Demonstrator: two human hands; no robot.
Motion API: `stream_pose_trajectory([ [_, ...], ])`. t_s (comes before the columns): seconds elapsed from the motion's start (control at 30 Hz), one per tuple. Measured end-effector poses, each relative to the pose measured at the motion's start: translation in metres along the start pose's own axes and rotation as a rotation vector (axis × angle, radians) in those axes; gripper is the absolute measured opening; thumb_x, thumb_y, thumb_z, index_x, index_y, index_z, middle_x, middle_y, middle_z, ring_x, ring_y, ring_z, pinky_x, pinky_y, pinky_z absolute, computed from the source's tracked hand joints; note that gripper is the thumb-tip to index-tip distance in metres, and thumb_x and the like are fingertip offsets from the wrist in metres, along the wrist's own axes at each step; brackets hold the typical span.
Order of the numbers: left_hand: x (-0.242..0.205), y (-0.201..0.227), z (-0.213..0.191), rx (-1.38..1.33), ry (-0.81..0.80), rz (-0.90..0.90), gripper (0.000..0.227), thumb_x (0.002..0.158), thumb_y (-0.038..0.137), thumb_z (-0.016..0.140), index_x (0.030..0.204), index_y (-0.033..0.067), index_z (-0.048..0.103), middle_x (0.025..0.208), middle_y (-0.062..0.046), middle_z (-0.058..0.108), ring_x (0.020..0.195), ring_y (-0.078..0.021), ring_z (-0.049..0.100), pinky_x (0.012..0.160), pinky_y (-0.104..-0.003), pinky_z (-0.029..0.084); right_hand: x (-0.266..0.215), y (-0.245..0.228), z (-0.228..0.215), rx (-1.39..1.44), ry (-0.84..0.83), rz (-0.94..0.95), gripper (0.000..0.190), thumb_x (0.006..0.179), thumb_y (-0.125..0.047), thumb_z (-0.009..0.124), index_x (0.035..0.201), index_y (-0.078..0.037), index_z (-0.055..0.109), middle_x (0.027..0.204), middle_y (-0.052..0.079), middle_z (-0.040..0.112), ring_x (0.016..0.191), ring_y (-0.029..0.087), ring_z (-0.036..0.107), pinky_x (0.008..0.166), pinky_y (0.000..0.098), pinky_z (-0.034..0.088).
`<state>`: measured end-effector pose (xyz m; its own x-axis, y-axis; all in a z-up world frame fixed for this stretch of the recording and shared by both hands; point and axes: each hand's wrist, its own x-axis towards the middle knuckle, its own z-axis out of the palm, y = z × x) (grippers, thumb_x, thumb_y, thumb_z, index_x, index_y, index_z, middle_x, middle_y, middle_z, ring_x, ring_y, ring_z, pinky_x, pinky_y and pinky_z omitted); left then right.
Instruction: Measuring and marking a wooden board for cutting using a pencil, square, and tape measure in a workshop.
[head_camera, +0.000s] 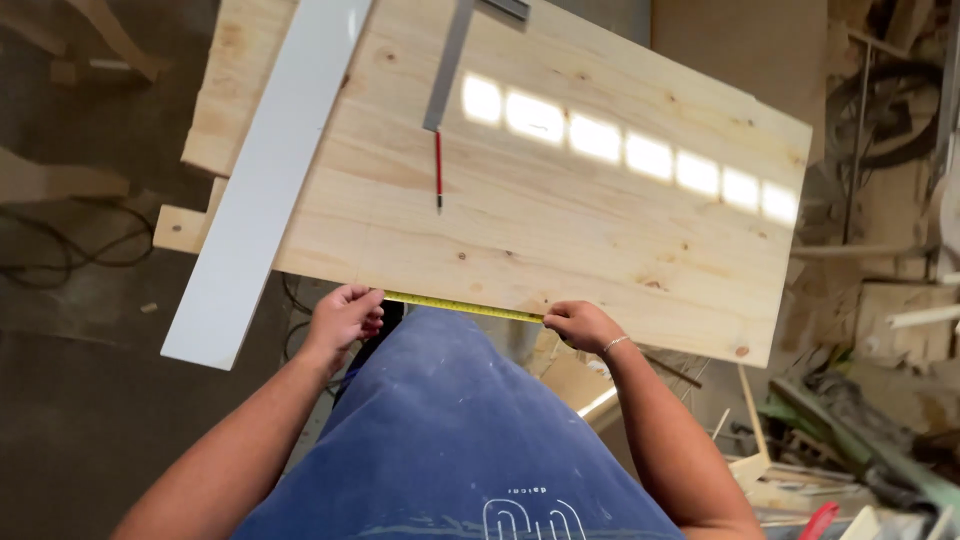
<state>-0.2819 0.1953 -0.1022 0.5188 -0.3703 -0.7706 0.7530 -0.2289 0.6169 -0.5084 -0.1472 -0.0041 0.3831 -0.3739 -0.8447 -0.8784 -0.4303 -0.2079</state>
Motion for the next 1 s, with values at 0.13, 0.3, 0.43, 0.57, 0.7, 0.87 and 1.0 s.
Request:
stream_pose_trajectory([
  [0.13,0.017,-0.029,0.001,0.067,0.055,-0.119,0.062,0.082,0.05,0.089,0.114,0.0037,0.062,0.09,-0.022,0.074,0.073,-0.028,0.074,0.063,-0.043,0.065,0.012,-0.009,0.003,-0.025,0.006,0.026,0.03,0.085,-0.049,0.067,0.093,-0.022,0.078,0.083,0.009,0.075,0.092,0.027,0.071,0.087,0.0403,0.055],
  [0.3,0.022,-0.019,0.017,-0.052,-0.015,-0.174,0.091,0.085,0.057,0.086,0.143,-0.0029,0.047,0.121,-0.031,0.066,0.102,-0.0383,0.072,0.081,-0.053,0.062,0.025,-0.015,0.014,-0.008,0.029,0.07,0.027,0.086,-0.047,0.068,0.093,-0.023,0.079,0.082,0.006,0.075,0.089,0.023,0.072,0.086,0.0373,0.056],
  [0.43,0.028,-0.023,0.027,-0.288,0.075,-0.128,0.086,0.09,0.04,0.084,0.145,-0.01,0.041,0.128,-0.031,0.054,0.106,-0.0408,0.068,0.075,-0.055,0.063,0.036,0.0,0.022,-0.005,0.039,0.086,0.028,0.086,-0.048,0.07,0.093,-0.023,0.08,0.079,0.005,0.075,0.087,0.022,0.072,0.082,0.0368,0.056],
  [0.57,0.03,-0.024,0.018,-0.282,0.17,-0.024,0.077,0.092,0.039,0.08,0.14,-0.01,0.046,0.118,-0.029,0.059,0.099,-0.0398,0.07,0.069,-0.051,0.064,0.042,0.006,0.025,0.01,0.044,0.105,0.028,0.086,-0.046,0.07,0.094,-0.021,0.08,0.079,0.006,0.075,0.086,0.023,0.072,0.082,0.0368,0.056],
  [0.7,0.036,-0.031,0.005,-0.337,0.154,0.011,0.06,0.095,0.028,0.071,0.136,-0.0096,0.047,0.112,-0.024,0.06,0.095,-0.0341,0.07,0.074,-0.049,0.064,0.043,0.006,0.025,0.011,0.048,0.117,0.027,0.086,-0.046,0.07,0.094,-0.022,0.08,0.079,0.006,0.075,0.085,0.022,0.072,0.082,0.036,0.057],
  [0.87,0.052,-0.047,0.0,-0.442,0.094,0.013,0.048,0.092,0.019,0.067,0.129,-0.0046,0.049,0.105,-0.02,0.062,0.091,-0.0349,0.071,0.076,-0.049,0.062,0.035,-0.003,0.024,0.021,0.052,0.1,0.028,0.088,-0.045,0.07,0.096,-0.021,0.081,0.082,0.009,0.076,0.088,0.025,0.072,0.082,0.0382,0.056],
  [1.0,0.052,-0.044,0.003,-0.406,0.115,0.029,0.044,0.091,0.019,0.068,0.126,-0.0032,0.053,0.103,-0.017,0.064,0.088,-0.0301,0.073,0.073,-0.047,0.064,0.045,0.012,0.03,0.04,0.059,0.093,0.028,0.088,-0.045,0.07,0.097,-0.02,0.08,0.085,0.01,0.076,0.091,0.027,0.072,0.084,0.0394,0.056],
])
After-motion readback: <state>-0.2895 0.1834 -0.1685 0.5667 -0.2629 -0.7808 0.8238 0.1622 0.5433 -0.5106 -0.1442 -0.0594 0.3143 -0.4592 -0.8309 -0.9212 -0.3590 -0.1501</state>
